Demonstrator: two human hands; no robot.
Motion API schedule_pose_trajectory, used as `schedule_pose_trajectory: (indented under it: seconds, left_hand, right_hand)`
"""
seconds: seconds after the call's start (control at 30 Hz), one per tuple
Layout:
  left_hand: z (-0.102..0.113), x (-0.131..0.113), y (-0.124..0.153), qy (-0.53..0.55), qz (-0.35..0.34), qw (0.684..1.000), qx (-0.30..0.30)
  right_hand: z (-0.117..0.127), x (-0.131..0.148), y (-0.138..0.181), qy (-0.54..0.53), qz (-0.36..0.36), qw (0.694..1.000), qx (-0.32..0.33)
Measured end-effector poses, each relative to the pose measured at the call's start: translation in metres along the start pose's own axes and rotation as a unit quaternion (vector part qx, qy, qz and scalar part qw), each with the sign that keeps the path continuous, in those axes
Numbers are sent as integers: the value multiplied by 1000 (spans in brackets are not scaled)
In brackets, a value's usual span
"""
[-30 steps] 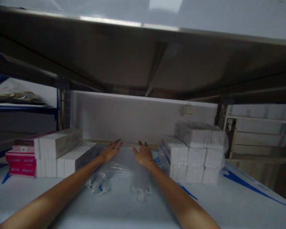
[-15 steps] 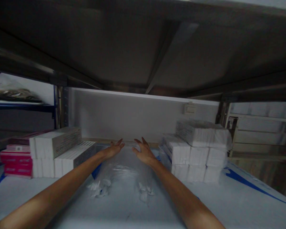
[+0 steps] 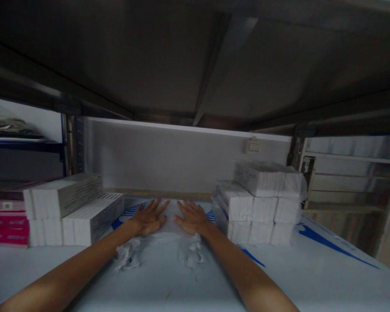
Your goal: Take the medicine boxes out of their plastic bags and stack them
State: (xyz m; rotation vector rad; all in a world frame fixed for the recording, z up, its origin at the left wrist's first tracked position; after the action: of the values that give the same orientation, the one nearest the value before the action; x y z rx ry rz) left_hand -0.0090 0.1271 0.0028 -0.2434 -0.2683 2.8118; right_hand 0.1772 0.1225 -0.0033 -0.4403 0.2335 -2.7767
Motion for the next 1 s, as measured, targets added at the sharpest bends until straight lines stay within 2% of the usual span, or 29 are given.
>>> schedule_pose_trajectory:
  seconds: [0.2, 0.3, 0.43, 0.57, 0.7, 0.77, 0.87, 1.0]
  left_hand:
    - [-6, 4, 3, 14, 0, 1000, 19]
    - [-5, 4, 5, 20, -1, 1000, 19]
    - [13, 4, 7, 40, -15, 999, -13]
    - [48, 1, 10, 47, -37, 995, -74]
    - [80, -23, 32, 49, -96, 986, -130]
    - [90, -46, 51, 52, -179, 962, -201]
    - [92, -80, 80, 45, -269, 922, -275]
    - [75, -108, 103, 14, -339, 890, -305]
  right_hand:
    - [-9, -4, 1, -30, -18, 999, -4]
    - [-3, -6, 2, -59, -10, 998, -13]
    - [29, 5, 9, -81, 33, 995, -45]
    - [71, 28, 28, -73, 99, 988, -90]
    - [101, 41, 61, -13, 195, 960, -201]
    - [111, 37, 77, 37, 206, 937, -282]
    - [127, 18, 98, 102, 160, 883, -429]
    - [162, -19, 120, 127, 51, 794, -593]
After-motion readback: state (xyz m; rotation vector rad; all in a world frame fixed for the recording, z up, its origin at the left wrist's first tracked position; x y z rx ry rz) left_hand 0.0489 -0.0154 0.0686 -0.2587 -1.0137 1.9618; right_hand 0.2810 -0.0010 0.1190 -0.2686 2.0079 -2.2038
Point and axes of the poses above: each hand's wrist, its own y-axis away from the middle knuckle, its own z-axis out of the back of the hand, x = y × z, the point moved 2 cm from there along -y, towards the middle knuckle, and after that the axes turned 11 degrees about -x, right-handed, at the moved point
